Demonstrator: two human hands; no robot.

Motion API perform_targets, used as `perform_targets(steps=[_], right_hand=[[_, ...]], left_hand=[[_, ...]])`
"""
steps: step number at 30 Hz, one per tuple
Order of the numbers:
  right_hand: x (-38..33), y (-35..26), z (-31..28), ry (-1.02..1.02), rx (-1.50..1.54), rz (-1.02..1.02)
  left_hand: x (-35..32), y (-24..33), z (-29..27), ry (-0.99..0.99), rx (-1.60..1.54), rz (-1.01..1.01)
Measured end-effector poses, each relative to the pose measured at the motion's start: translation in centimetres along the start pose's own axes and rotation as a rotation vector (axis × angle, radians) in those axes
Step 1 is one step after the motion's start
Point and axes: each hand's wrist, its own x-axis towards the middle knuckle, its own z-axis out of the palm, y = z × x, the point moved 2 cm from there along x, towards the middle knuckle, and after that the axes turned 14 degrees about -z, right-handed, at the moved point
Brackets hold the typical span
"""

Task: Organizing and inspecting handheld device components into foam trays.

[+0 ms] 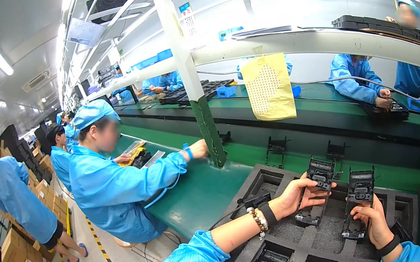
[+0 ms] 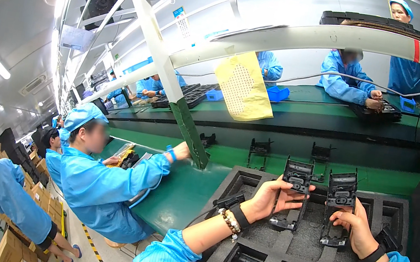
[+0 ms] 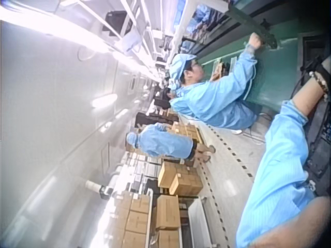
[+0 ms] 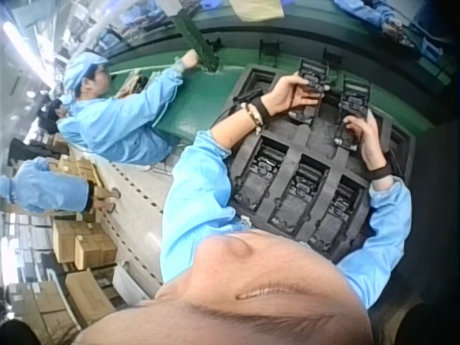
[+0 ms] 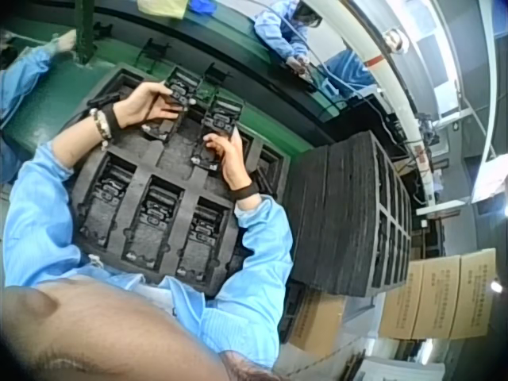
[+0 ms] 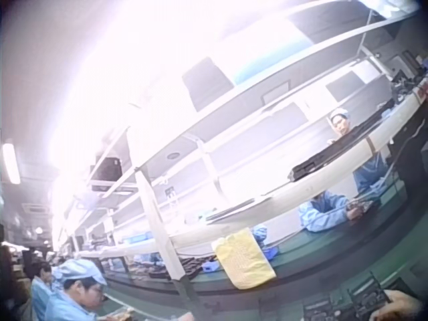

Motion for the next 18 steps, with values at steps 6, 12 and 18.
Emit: perform_targets(steps=[6,12,18], right_hand=[[0.02,0.02,0.06,0.002,0.012,-0.002],[-0.05,-0.18,0.18,0.001,0.008,-0.002],[0.01,-0.08,-0.05,-0.010,0.008,0.003]], left_hand=[[-0.06,0.08,-0.01,0.003,0.001,0.001],[-0.17,0.05,0.10,0.021,0.010,0.000],[-0.03,0.01,0.27,0.030,0.008,-0.002]])
